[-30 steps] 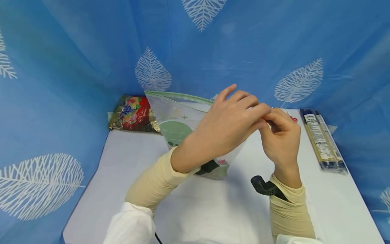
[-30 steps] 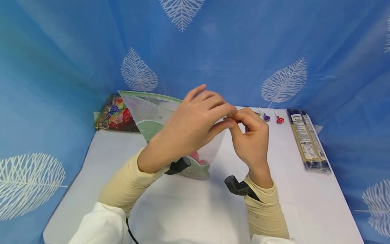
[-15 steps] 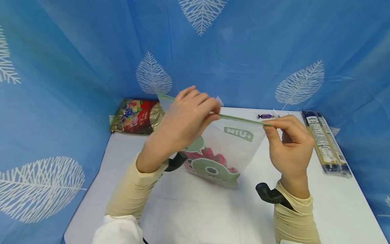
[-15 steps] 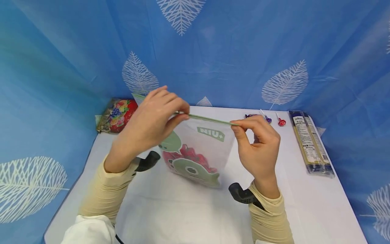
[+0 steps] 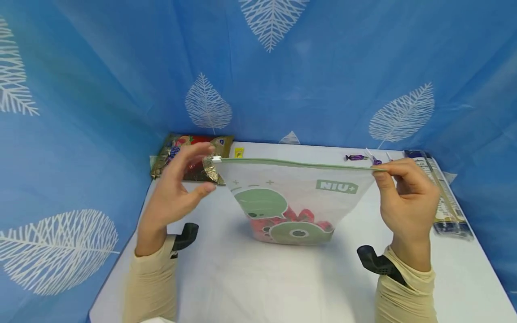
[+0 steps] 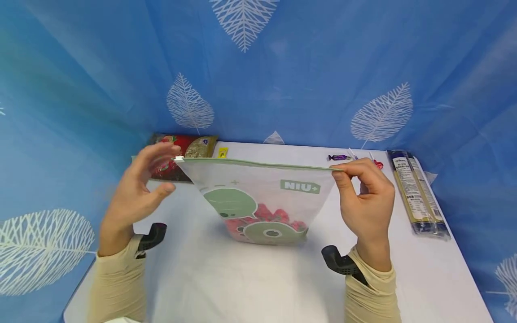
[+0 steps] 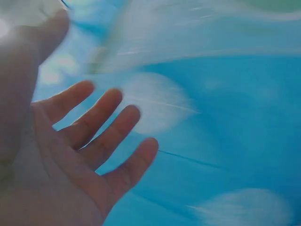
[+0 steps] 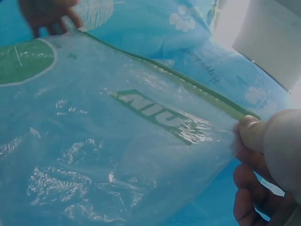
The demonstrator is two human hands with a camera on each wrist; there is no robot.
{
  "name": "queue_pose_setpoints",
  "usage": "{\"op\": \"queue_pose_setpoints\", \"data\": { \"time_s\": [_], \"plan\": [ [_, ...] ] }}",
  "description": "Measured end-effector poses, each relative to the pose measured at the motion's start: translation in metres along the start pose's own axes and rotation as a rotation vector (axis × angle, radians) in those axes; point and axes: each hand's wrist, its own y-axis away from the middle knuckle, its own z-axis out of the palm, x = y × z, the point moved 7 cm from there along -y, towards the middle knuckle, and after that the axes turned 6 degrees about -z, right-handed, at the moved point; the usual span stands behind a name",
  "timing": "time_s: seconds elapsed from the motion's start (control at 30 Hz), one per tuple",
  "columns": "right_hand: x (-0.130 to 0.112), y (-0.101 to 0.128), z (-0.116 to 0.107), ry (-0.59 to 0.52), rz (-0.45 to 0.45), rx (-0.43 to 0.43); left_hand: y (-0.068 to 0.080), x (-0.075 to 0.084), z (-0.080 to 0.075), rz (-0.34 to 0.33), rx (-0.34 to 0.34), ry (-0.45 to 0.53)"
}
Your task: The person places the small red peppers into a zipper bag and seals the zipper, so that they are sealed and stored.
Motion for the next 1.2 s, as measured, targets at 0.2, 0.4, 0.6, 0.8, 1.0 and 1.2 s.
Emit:
{"op": "queue_pose_setpoints", "data": {
  "time_s": [0.2, 0.4, 0.6, 0.8, 1.0, 1.2],
  "plan": [
    [0.015, 0.005, -0.006, 0.057, 0.078, -0.097, 0.041, -0.075, 0.091, -0.228, -0.206, 0.329],
    [0.085, 0.070, -0.006, 0.376, 0.533, -0.599, 0.068, -0.117, 0.162, -0.380, -0.335, 0.447],
    [0.126, 0.173, -0.009, 0.416, 0.831, -0.920, 0.074, -0.127, 0.184, -0.471, -0.281, 0.455],
    [0.131, 0.190, -0.006, 0.419, 0.859, -0.790, 0.070, -0.128, 0.185, -0.589, -0.244, 0.317],
    [0.139, 0.200, -0.004, 0.475, 0.980, -0.772, 0.069, -0.141, 0.188, -0.756, -0.298, 0.148],
    [0.138, 0.206, -0.002, 0.481, 1.054, -0.744, 0.065, -0.141, 0.187, -0.779, -0.351, 0.125]
  ]
}}
